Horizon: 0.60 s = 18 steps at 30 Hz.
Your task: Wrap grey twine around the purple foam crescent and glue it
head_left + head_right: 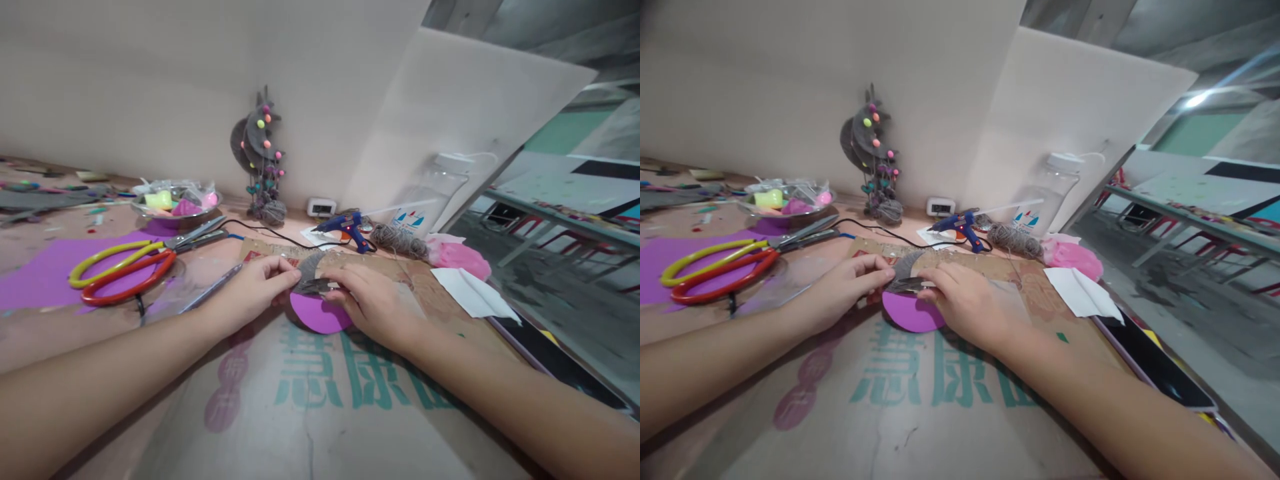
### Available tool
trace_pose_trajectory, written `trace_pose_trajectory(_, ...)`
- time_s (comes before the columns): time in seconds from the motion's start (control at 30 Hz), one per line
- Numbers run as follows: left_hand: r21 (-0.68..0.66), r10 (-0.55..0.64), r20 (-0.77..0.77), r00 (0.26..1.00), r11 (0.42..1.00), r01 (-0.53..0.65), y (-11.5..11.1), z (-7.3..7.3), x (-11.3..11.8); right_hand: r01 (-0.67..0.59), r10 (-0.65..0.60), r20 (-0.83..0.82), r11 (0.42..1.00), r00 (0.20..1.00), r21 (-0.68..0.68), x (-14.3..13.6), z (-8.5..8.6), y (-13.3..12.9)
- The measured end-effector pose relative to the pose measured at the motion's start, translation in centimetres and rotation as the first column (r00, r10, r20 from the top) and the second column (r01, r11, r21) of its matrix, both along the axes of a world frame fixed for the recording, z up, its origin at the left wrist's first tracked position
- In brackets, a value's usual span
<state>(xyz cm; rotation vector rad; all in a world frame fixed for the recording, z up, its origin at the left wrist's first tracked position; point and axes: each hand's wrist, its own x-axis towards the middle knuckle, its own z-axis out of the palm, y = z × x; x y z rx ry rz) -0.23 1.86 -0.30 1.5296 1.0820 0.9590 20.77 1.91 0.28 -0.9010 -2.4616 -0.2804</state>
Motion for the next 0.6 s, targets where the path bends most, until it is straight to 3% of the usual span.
trace_pose_trajectory(0.6,-0.032,-0.034,0.035,0.999,0.999,0.035,-0.2,0.23,0.17,0.052,-0.051,0.05,0.999,0.997,-0.016,-0.1,0.28,-0.29)
